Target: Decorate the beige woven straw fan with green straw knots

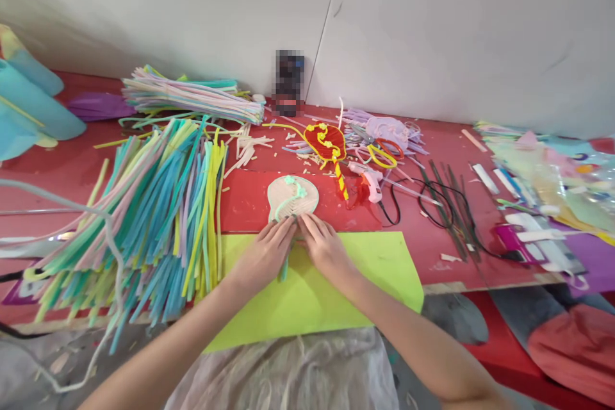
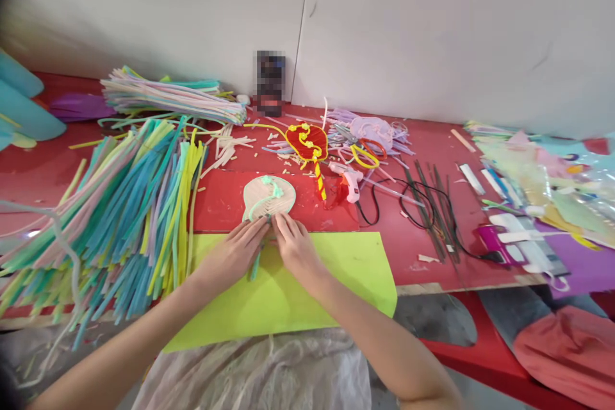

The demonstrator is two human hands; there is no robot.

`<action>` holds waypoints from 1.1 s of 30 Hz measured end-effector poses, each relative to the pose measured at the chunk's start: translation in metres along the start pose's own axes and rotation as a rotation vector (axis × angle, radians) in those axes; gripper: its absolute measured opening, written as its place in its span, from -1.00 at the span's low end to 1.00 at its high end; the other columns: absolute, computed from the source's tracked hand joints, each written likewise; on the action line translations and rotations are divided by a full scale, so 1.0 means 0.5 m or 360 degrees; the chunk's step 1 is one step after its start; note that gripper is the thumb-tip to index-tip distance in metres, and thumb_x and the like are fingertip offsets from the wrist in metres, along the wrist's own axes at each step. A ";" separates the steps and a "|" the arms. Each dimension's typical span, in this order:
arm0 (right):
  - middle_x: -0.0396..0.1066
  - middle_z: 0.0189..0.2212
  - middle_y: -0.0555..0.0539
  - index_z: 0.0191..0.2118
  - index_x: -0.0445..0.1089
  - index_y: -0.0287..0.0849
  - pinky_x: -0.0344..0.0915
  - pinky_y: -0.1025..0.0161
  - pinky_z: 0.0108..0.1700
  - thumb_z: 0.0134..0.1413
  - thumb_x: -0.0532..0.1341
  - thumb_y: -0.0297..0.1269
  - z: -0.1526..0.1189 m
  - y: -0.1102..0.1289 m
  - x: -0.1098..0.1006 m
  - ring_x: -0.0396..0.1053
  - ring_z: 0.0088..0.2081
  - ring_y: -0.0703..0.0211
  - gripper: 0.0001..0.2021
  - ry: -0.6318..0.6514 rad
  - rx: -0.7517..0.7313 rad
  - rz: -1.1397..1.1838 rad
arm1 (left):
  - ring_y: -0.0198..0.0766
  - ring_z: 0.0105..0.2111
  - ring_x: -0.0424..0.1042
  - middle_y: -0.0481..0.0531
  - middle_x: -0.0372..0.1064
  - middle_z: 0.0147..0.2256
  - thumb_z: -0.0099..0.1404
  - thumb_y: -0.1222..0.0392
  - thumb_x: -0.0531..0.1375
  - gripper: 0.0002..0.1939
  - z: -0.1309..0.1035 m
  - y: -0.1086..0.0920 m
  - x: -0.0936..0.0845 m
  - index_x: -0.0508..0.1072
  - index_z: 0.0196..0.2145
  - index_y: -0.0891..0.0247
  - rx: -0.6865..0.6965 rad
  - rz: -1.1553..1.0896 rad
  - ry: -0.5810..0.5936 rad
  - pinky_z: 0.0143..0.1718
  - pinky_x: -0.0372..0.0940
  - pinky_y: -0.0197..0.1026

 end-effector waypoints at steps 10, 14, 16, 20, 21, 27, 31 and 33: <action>0.16 0.16 -0.26 0.23 0.05 -0.34 0.20 0.03 0.11 0.24 -0.01 -0.38 -0.002 -0.008 0.012 0.07 0.19 -0.04 -0.54 -0.0069 0.0014 0.0112 | -0.11 0.17 0.14 0.22 0.16 0.17 0.32 0.31 -0.08 -0.59 0.011 0.007 0.000 0.21 0.10 0.40 0.0016 -0.0001 0.0014 0.17 0.06 0.03; 0.18 0.15 -0.24 0.25 0.02 -0.30 0.18 0.02 0.13 0.24 0.00 -0.36 -0.002 -0.013 0.009 0.08 0.19 -0.02 -0.53 -0.0132 0.0054 0.0276 | -0.11 0.16 0.17 0.21 0.23 0.12 0.32 0.33 -0.08 -0.60 0.021 0.009 -0.011 0.22 0.09 0.40 0.0016 -0.0055 0.0020 0.21 -0.02 0.09; 0.19 0.13 -0.24 0.27 -0.02 -0.25 0.18 0.02 0.14 0.23 0.02 -0.32 -0.004 -0.018 0.005 0.10 0.18 0.00 -0.49 -0.0141 0.0085 0.0424 | -0.13 0.16 0.16 0.20 0.26 0.10 0.31 0.36 -0.09 -0.61 0.023 0.012 -0.016 0.23 0.08 0.39 -0.0002 -0.0100 0.0015 0.24 -0.10 0.11; 0.16 0.14 -0.24 0.30 -0.14 -0.18 0.21 0.03 0.13 0.23 0.02 -0.31 -0.011 -0.027 -0.003 0.13 0.16 0.02 -0.44 -0.0220 0.0168 0.0650 | -0.16 0.19 0.12 0.19 0.26 0.10 0.31 0.38 -0.12 -0.61 0.021 0.020 -0.021 0.22 0.07 0.38 -0.0029 -0.0167 0.0011 0.26 -0.16 0.13; 0.14 0.15 -0.23 0.30 -0.14 -0.16 0.20 0.03 0.14 0.24 0.01 -0.33 -0.013 -0.027 -0.004 0.13 0.17 0.03 -0.45 -0.0234 0.0172 0.0660 | -0.15 0.19 0.12 0.20 0.26 0.10 0.32 0.38 -0.12 -0.60 0.020 0.021 -0.020 0.22 0.08 0.38 -0.0029 -0.0176 0.0007 0.26 -0.16 0.13; 0.11 0.18 -0.22 0.23 0.07 -0.18 0.16 0.00 0.17 0.22 0.04 -0.31 -0.011 -0.017 -0.007 0.08 0.20 -0.01 -0.53 -0.0142 0.0132 0.0481 | -0.14 0.19 0.11 0.21 0.25 0.10 0.30 0.37 -0.10 -0.58 0.019 0.019 -0.014 0.17 0.11 0.39 -0.0021 -0.0221 -0.0006 0.26 -0.20 0.15; 0.18 0.14 -0.23 0.19 0.15 -0.23 0.18 0.03 0.16 0.22 0.04 -0.32 -0.007 -0.014 -0.005 0.08 0.19 0.01 -0.57 -0.0136 0.0127 0.0417 | -0.19 0.17 0.16 0.17 0.28 0.08 0.26 0.42 -0.10 -0.54 0.016 0.025 -0.011 0.12 0.13 0.36 -0.0106 -0.0376 -0.0012 0.27 -0.19 0.14; 0.19 0.13 -0.23 0.18 0.17 -0.25 0.17 0.05 0.16 0.21 0.05 -0.32 -0.006 -0.014 -0.004 0.08 0.19 0.02 -0.58 -0.0142 0.0136 0.0407 | -0.24 0.15 0.19 0.15 0.28 0.08 0.24 0.45 -0.11 -0.50 0.012 0.035 -0.013 0.07 0.14 0.34 -0.0236 -0.0477 -0.0117 0.26 -0.13 0.09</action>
Point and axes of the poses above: each hand's wrist, its own z-axis towards the middle knuckle, its own x-axis out of the palm, y = z × x, the point moved 1 cm from there along z, towards the middle knuckle
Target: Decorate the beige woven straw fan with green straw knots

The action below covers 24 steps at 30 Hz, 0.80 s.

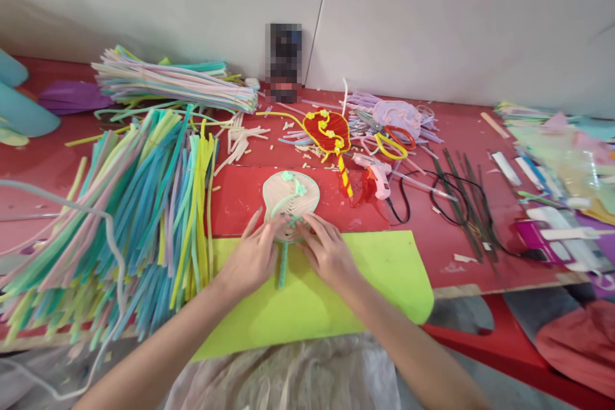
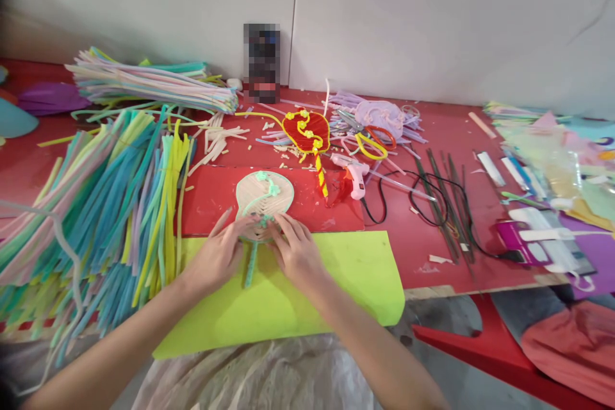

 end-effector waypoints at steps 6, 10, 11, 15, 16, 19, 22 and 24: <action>0.20 0.12 -0.23 0.17 0.18 -0.26 0.17 0.08 0.16 0.21 0.06 -0.31 0.000 0.000 -0.001 0.09 0.18 0.03 -0.58 0.0000 0.0010 -0.0008 | -0.14 0.16 0.16 0.13 0.23 0.12 0.27 0.37 -0.06 -0.53 -0.005 0.003 -0.012 0.16 0.14 0.27 -0.0090 0.0225 -0.0160 0.25 -0.09 0.10; 0.20 0.13 -0.23 0.19 0.16 -0.24 0.18 0.06 0.15 0.21 0.06 -0.30 0.000 -0.001 -0.001 0.09 0.19 0.02 -0.57 0.0010 0.0000 -0.0017 | -0.05 0.21 0.07 0.13 0.15 0.18 0.31 0.27 -0.04 -0.52 -0.004 -0.012 0.000 0.16 0.18 0.24 0.0066 0.0414 0.0048 0.24 -0.13 0.14; 0.20 0.13 -0.23 0.18 0.16 -0.24 0.19 0.05 0.15 0.21 0.05 -0.30 0.000 -0.002 0.000 0.09 0.18 0.01 -0.57 0.0007 -0.0003 -0.0018 | -0.04 0.21 0.06 0.12 0.14 0.18 0.32 0.24 -0.04 -0.52 -0.004 -0.014 0.003 0.16 0.19 0.23 0.0075 0.0443 0.0071 0.24 -0.14 0.16; 0.15 0.17 -0.21 0.18 0.17 -0.23 0.18 0.04 0.15 0.21 0.04 -0.30 -0.001 -0.002 0.002 0.09 0.18 0.00 -0.57 0.0014 -0.0008 -0.0043 | -0.07 0.23 0.03 0.12 0.10 0.20 0.35 0.21 -0.06 -0.53 -0.003 -0.014 0.011 0.15 0.20 0.27 0.0158 0.0498 0.0120 0.26 -0.20 0.15; 0.14 0.19 -0.19 0.18 0.16 -0.24 0.18 0.04 0.15 0.22 0.04 -0.30 0.000 -0.001 0.002 0.09 0.19 0.00 -0.57 0.0024 -0.0018 -0.0055 | -0.10 0.23 0.01 0.12 0.09 0.20 0.35 0.21 -0.07 -0.52 -0.003 -0.014 0.012 0.13 0.20 0.30 0.0187 0.0502 0.0134 0.27 -0.21 0.13; 0.14 0.19 -0.16 0.22 0.11 -0.27 0.15 0.04 0.16 0.23 0.02 -0.30 0.000 0.001 0.000 0.06 0.20 0.00 -0.55 0.0071 -0.0055 -0.0084 | -0.14 0.25 -0.03 0.14 0.07 0.21 0.36 0.21 -0.08 -0.52 -0.003 -0.014 0.013 0.11 0.21 0.35 0.0243 0.0526 0.0171 0.28 -0.22 0.10; 0.14 0.19 -0.15 0.24 0.06 -0.29 0.14 0.03 0.17 0.23 0.02 -0.30 0.000 0.002 -0.001 0.04 0.21 -0.01 -0.52 0.0112 -0.0069 -0.0104 | -0.14 0.26 -0.06 0.16 0.04 0.22 0.37 0.21 -0.10 -0.52 -0.003 -0.016 0.014 0.11 0.21 0.38 0.0246 0.0561 0.0216 0.28 -0.21 0.10; 0.13 0.20 -0.14 0.24 0.05 -0.31 0.13 0.03 0.17 0.23 0.02 -0.30 0.000 0.001 0.000 0.03 0.21 -0.02 -0.52 0.0123 -0.0068 -0.0120 | -0.15 0.27 -0.09 0.17 0.01 0.23 0.38 0.21 -0.11 -0.52 -0.002 -0.018 0.016 0.11 0.21 0.39 0.0238 0.0580 0.0246 0.28 -0.19 0.10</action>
Point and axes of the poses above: each hand's wrist, its own z-axis towards the middle knuckle, its own x-axis out of the palm, y = z × x, the point moved 1 cm from there along z, towards the middle knuckle
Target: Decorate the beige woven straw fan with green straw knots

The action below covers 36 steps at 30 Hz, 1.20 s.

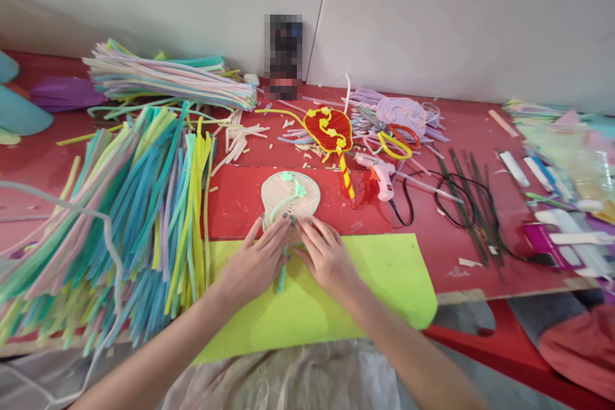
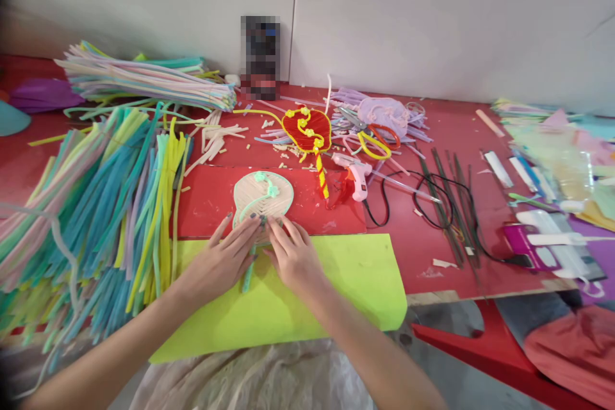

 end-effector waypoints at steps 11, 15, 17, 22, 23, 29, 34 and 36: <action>0.13 0.20 -0.16 0.24 0.05 -0.31 0.14 0.03 0.17 0.22 0.03 -0.31 0.001 0.001 0.005 0.05 0.21 -0.01 -0.51 -0.0011 -0.0021 0.0001 | -0.11 0.25 -0.02 0.20 0.07 0.21 0.37 0.22 -0.09 -0.53 0.006 -0.001 -0.009 0.16 0.19 0.39 0.0035 -0.0048 0.0015 0.27 -0.12 0.10; 0.18 0.17 -0.15 0.24 0.06 -0.22 0.16 0.03 0.18 0.22 0.02 -0.32 0.000 -0.005 0.000 0.07 0.20 0.04 -0.52 -0.0062 0.0013 0.0145 | -0.09 0.23 0.02 0.20 0.12 0.19 0.35 0.24 -0.07 -0.54 0.002 0.009 -0.008 0.17 0.18 0.35 0.0021 -0.0129 -0.0041 0.26 -0.13 0.11; 0.19 0.17 -0.12 0.25 0.03 -0.14 0.17 0.04 0.17 0.24 -0.01 -0.34 0.000 -0.010 -0.008 0.08 0.20 0.09 -0.53 -0.0085 0.0029 0.0308 | -0.12 0.22 0.04 0.16 0.15 0.17 0.35 0.26 -0.09 -0.54 0.001 0.018 -0.007 0.17 0.18 0.30 0.0026 -0.0223 -0.0051 0.27 -0.17 0.13; 0.19 0.17 -0.10 0.25 0.02 -0.07 0.15 0.04 0.19 0.27 -0.07 -0.37 -0.001 -0.017 -0.020 0.10 0.20 0.16 -0.55 -0.0161 0.0076 0.0590 | -0.21 0.22 0.05 0.08 0.14 0.18 0.38 0.25 -0.14 -0.54 0.000 0.034 -0.015 0.10 0.21 0.22 -0.0084 -0.0469 -0.0023 0.26 -0.19 0.11; 0.19 0.17 -0.10 0.25 0.03 -0.07 0.14 0.05 0.20 0.27 -0.06 -0.37 -0.001 -0.016 -0.020 0.10 0.20 0.16 -0.56 -0.0170 0.0080 0.0608 | -0.23 0.22 0.05 0.07 0.14 0.18 0.38 0.24 -0.15 -0.54 0.001 0.035 -0.018 0.09 0.22 0.21 -0.0107 -0.0515 -0.0026 0.26 -0.17 0.10; 0.21 0.15 -0.13 0.22 0.09 -0.07 0.19 0.06 0.16 0.28 -0.07 -0.34 -0.005 -0.012 -0.022 0.17 0.16 0.13 -0.58 -0.0315 0.0186 0.0710 | -0.22 0.19 0.11 0.11 0.18 0.16 0.38 0.25 -0.14 -0.56 -0.001 0.043 -0.030 0.16 0.18 0.21 -0.0301 -0.0777 -0.0244 0.24 -0.07 0.12; 0.34 0.00 -0.16 0.08 0.29 -0.10 0.26 0.05 0.09 0.26 -0.02 -0.32 -0.021 -0.025 -0.037 0.28 0.06 0.10 -0.67 -0.0711 0.0464 0.0755 | -0.16 0.11 0.22 0.13 0.26 0.08 0.35 0.26 -0.07 -0.60 -0.017 0.035 -0.039 0.25 0.11 0.20 -0.0554 -0.0866 -0.0485 0.16 0.12 0.06; 0.37 -0.07 -0.18 0.02 0.33 -0.13 0.31 0.07 0.02 0.24 0.00 -0.32 -0.028 -0.031 -0.038 0.33 -0.02 0.10 -0.70 -0.0811 0.0586 0.0746 | -0.15 0.06 0.27 0.13 0.30 0.02 0.34 0.25 -0.05 -0.63 -0.030 0.029 -0.040 0.28 0.07 0.19 -0.0682 -0.0836 -0.0545 0.10 0.19 0.02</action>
Point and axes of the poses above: each hand's wrist, its own z-axis towards the middle knuckle, its own x-axis out of the palm, y = z × x, the point moved 1 cm from there along z, towards the middle knuckle
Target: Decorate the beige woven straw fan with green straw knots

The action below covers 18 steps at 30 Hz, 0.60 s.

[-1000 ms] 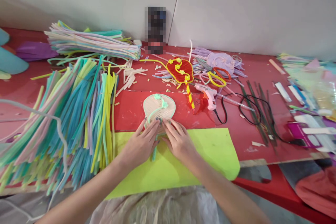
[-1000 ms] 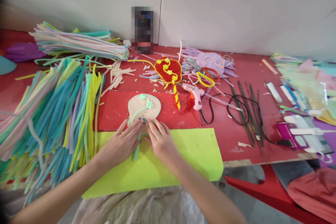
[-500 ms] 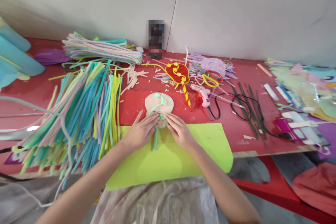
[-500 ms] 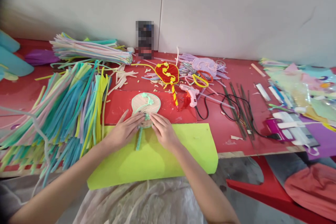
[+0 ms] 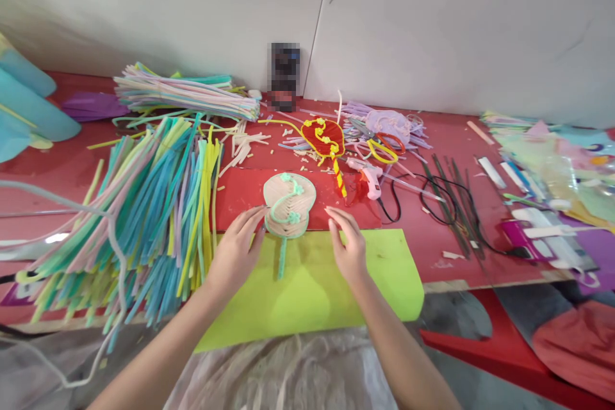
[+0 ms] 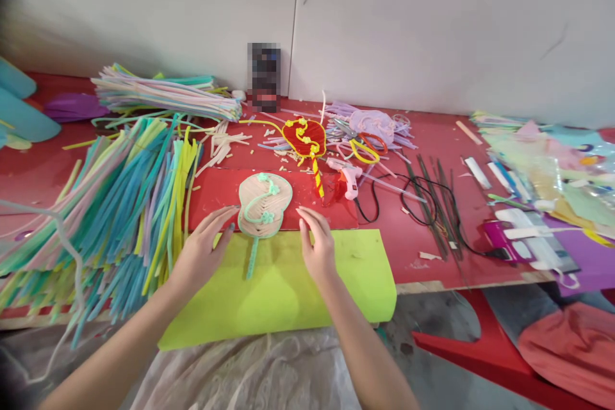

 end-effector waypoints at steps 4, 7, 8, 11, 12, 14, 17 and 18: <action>0.39 -0.20 -0.16 -0.10 0.38 -0.16 0.36 0.14 -0.13 0.20 0.08 -0.30 -0.007 -0.013 -0.005 0.37 -0.18 0.14 -0.79 -0.0132 0.0151 -0.0032 | -0.17 -0.15 0.37 0.09 0.38 -0.19 0.31 0.20 0.02 -0.77 -0.021 0.010 -0.004 0.41 -0.15 0.22 -0.0143 0.0057 -0.0124 -0.06 0.28 -0.07; 0.39 -0.30 -0.12 -0.24 0.39 -0.17 0.35 0.16 -0.20 0.15 0.14 -0.26 -0.006 -0.019 -0.008 0.36 -0.27 0.16 -0.86 -0.0207 0.0199 -0.0065 | -0.21 -0.22 0.38 0.07 0.38 -0.26 0.30 0.18 0.04 -0.80 -0.017 0.018 -0.008 0.43 -0.26 0.25 -0.0204 0.0040 -0.0139 -0.14 0.29 -0.13; 0.38 -0.33 -0.10 -0.28 0.39 -0.17 0.34 0.17 -0.22 0.14 0.15 -0.24 -0.003 -0.021 -0.009 0.35 -0.30 0.17 -0.87 -0.0223 0.0210 -0.0075 | -0.22 -0.23 0.38 0.06 0.38 -0.27 0.30 0.17 0.04 -0.80 -0.011 0.019 -0.012 0.44 -0.27 0.25 -0.0204 0.0036 -0.0140 -0.15 0.29 -0.14; 0.37 -0.40 -0.06 -0.36 0.38 -0.17 0.31 0.20 -0.28 0.11 0.17 -0.20 0.017 -0.021 -0.012 0.32 -0.37 0.19 -0.85 -0.0213 0.0254 -0.0080 | -0.23 -0.23 0.38 0.05 0.38 -0.27 0.30 0.18 0.05 -0.80 0.021 0.009 -0.027 0.45 -0.25 0.23 -0.0158 0.0027 -0.0142 -0.15 0.28 -0.16; 0.37 -0.40 -0.05 -0.37 0.38 -0.16 0.30 0.21 -0.29 0.11 0.17 -0.19 0.029 -0.020 -0.012 0.32 -0.37 0.20 -0.84 -0.0190 0.0273 -0.0066 | -0.23 -0.23 0.38 0.04 0.39 -0.26 0.30 0.18 0.05 -0.80 0.034 0.003 -0.034 0.45 -0.25 0.22 -0.0136 0.0029 -0.0145 -0.14 0.28 -0.16; 0.36 -0.42 -0.04 -0.38 0.38 -0.16 0.29 0.24 -0.32 0.11 0.17 -0.16 0.057 -0.014 -0.009 0.31 -0.40 0.22 -0.82 -0.0127 0.0299 -0.0024 | -0.24 -0.24 0.38 0.04 0.39 -0.27 0.29 0.20 0.06 -0.81 0.066 -0.015 -0.048 0.46 -0.24 0.23 -0.0080 0.0025 -0.0141 -0.14 0.28 -0.17; 0.37 -0.42 -0.03 -0.37 0.40 -0.15 0.28 0.24 -0.31 0.10 0.16 -0.14 0.110 -0.001 0.004 0.31 -0.39 0.22 -0.80 -0.0012 0.0262 0.0025 | -0.27 -0.25 0.38 0.02 0.40 -0.28 0.28 0.24 0.07 -0.83 0.125 -0.045 -0.068 0.46 -0.26 0.24 0.0001 -0.0020 -0.0248 -0.14 0.28 -0.20; 0.38 -0.41 -0.04 -0.36 0.41 -0.14 0.28 0.24 -0.30 0.10 0.16 -0.13 0.128 0.004 0.010 0.32 -0.38 0.22 -0.80 0.0001 0.0249 0.0036 | -0.28 -0.23 0.38 0.02 0.41 -0.27 0.28 0.23 0.08 -0.83 0.148 -0.053 -0.071 0.46 -0.25 0.24 -0.0001 -0.0033 -0.0369 -0.12 0.27 -0.20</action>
Point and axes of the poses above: each hand's wrist, its own z-axis towards the middle knuckle, its own x-axis out of the palm, y = z × x, the point moved 1 cm from there along z, towards the middle knuckle
